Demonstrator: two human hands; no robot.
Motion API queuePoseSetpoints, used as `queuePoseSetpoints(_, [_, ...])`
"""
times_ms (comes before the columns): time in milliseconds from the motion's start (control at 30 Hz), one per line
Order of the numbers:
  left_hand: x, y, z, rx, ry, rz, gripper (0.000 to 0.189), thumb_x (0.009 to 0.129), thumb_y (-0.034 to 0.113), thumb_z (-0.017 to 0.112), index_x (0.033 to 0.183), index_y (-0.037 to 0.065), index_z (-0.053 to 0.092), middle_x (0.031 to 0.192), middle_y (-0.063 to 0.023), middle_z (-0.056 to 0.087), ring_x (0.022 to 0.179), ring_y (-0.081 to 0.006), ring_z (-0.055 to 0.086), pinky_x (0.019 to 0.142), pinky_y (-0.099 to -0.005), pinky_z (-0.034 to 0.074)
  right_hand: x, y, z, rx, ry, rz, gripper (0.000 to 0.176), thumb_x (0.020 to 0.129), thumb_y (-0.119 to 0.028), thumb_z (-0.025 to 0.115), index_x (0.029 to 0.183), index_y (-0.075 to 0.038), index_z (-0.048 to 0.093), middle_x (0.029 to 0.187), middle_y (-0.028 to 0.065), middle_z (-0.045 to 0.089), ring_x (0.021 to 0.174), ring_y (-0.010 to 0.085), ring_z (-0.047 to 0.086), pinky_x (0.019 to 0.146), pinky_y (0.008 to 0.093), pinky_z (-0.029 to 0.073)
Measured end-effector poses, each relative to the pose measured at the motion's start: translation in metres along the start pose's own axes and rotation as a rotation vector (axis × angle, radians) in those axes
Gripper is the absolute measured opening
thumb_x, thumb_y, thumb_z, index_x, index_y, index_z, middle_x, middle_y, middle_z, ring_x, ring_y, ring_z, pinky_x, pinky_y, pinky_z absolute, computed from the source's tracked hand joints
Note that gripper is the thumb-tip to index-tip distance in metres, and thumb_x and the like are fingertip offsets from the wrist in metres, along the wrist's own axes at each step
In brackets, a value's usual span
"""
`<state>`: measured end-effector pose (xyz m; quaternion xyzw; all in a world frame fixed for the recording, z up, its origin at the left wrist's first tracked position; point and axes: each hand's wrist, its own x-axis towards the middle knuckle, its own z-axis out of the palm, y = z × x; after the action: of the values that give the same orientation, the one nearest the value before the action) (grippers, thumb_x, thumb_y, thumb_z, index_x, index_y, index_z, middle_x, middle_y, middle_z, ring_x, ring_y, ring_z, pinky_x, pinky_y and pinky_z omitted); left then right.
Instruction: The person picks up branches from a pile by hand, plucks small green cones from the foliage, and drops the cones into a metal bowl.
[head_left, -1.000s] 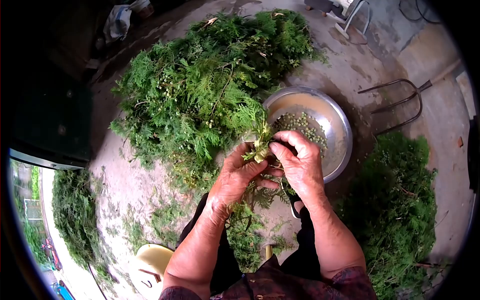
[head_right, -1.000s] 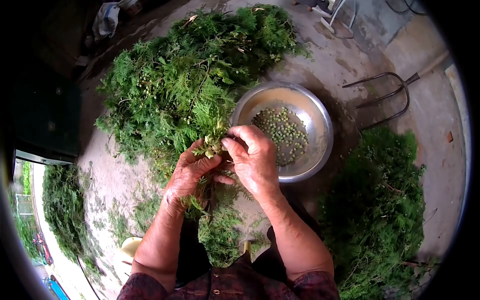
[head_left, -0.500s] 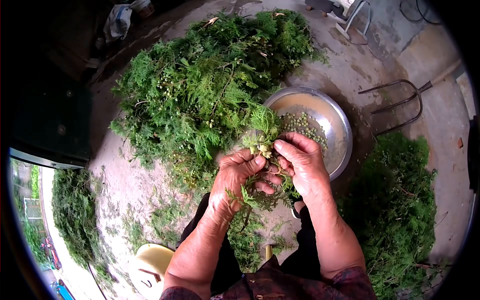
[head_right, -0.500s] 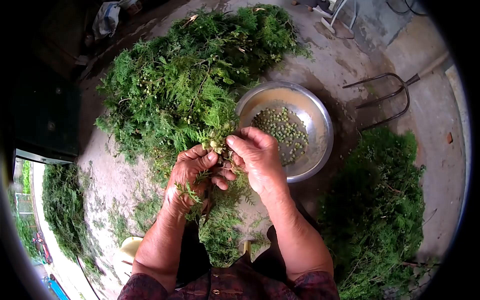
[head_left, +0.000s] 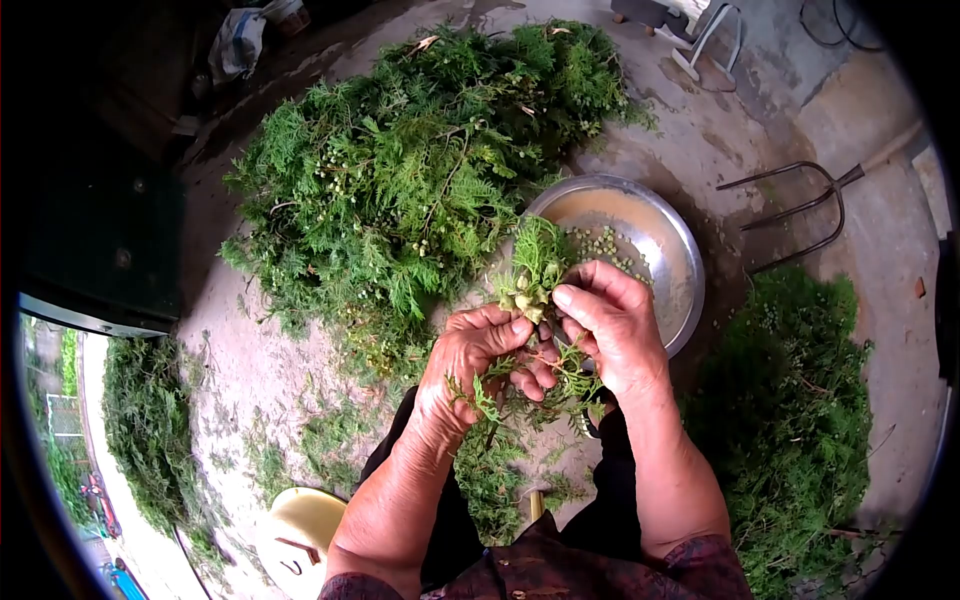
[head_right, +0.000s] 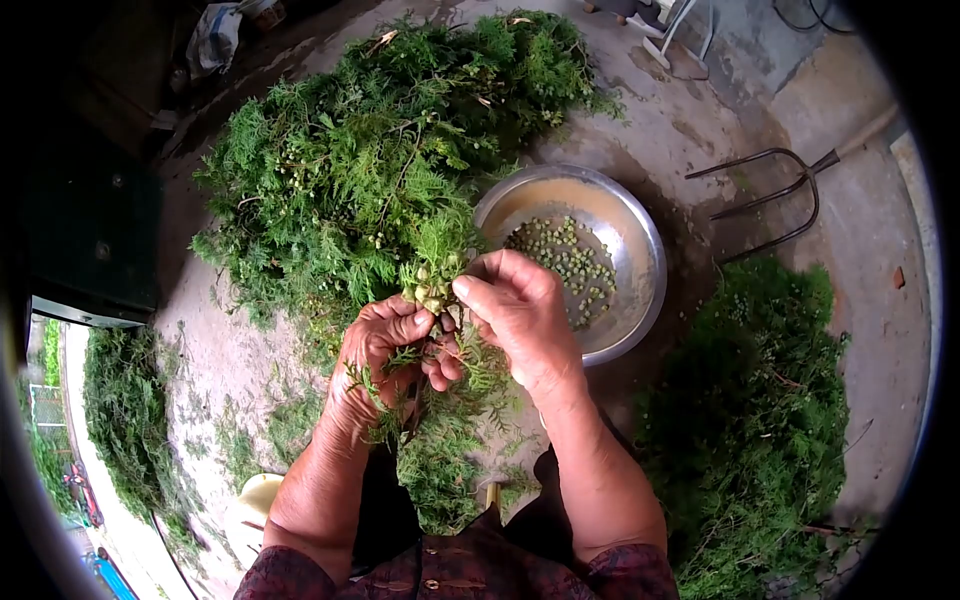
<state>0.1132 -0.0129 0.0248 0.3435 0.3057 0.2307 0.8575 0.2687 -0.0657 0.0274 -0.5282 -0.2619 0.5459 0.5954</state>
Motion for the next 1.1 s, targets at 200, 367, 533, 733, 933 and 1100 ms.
queuePoseSetpoints(200, [-0.003, 0.002, -0.003, -0.053, 0.007, -0.015, 0.028, 0.083, 0.021, 0.057, 0.089, -0.006, 0.056, 0.071, -0.0149, 0.060, 0.053, -0.0232, 0.059, 0.047, -0.0287, 0.050, 0.004, -0.001, -0.002, 0.204, -0.103, 0.162, 0.012, 0.078, -0.014, 0.062, 0.082, -0.004, 0.057, 0.064, -0.0022, 0.054, 0.048, 0.0031, 0.045, 0.038, 0.0143, 0.030])
queuePoseSetpoints(367, [-0.002, 0.001, -0.004, -0.170, -0.034, -0.067, 0.029, 0.078, 0.021, 0.060, 0.087, -0.006, 0.056, 0.068, -0.0156, 0.060, 0.052, -0.0267, 0.059, 0.043, -0.0329, 0.047, 0.003, 0.010, -0.001, 0.487, -0.144, 0.288, 0.012, 0.077, -0.014, 0.060, 0.083, -0.004, 0.057, 0.071, 0.0041, 0.059, 0.047, 0.0053, 0.047, 0.036, 0.0154, 0.033])
queuePoseSetpoints(533, [0.002, -0.008, -0.006, -0.275, 0.005, -0.042, 0.027, 0.076, 0.020, 0.060, 0.086, -0.005, 0.056, 0.067, -0.0145, 0.060, 0.048, -0.0271, 0.057, 0.040, -0.0336, 0.046, -0.001, 0.011, 0.006, 0.504, -0.057, 0.287, 0.012, 0.079, -0.016, 0.057, 0.079, -0.004, 0.054, 0.065, 0.0038, 0.054, 0.043, 0.0059, 0.043, 0.034, 0.0175, 0.033])
queuePoseSetpoints(733, [0.004, -0.011, -0.008, -0.386, 0.101, -0.026, 0.022, 0.077, 0.017, 0.057, 0.084, -0.004, 0.054, 0.073, -0.0163, 0.060, 0.053, -0.0287, 0.058, 0.043, -0.0350, 0.047, 0.005, 0.004, -0.007, 0.840, -0.176, 0.186, 0.014, 0.084, -0.015, 0.049, 0.074, -0.005, 0.051, 0.064, 0.0044, 0.050, 0.041, 0.0088, 0.038, 0.037, 0.0216, 0.033])
queuePoseSetpoints(933, [0.010, -0.012, -0.005, -0.328, 0.104, 0.096, 0.021, 0.084, 0.015, 0.054, 0.092, -0.004, 0.054, 0.082, -0.0184, 0.061, 0.066, -0.0281, 0.062, 0.062, -0.0372, 0.053, 0.009, -0.004, -0.021, 0.691, -0.105, 0.006, 0.021, 0.085, -0.019, 0.050, 0.094, 0.000, 0.056, 0.084, 0.0131, 0.058, 0.062, 0.0152, 0.050, 0.047, 0.0242, 0.043])
queuePoseSetpoints(1100, [0.010, -0.009, -0.002, -0.255, 0.237, 0.083, 0.022, 0.084, 0.021, 0.058, 0.092, 0.000, 0.054, 0.083, -0.0113, 0.060, 0.070, -0.0229, 0.060, 0.069, -0.0387, 0.051, 0.001, -0.005, -0.013, 0.536, -0.091, -0.042, 0.025, 0.084, -0.025, 0.058, 0.094, -0.002, 0.058, 0.074, 0.0065, 0.058, 0.056, 0.0093, 0.049, 0.041, 0.0177, 0.035])
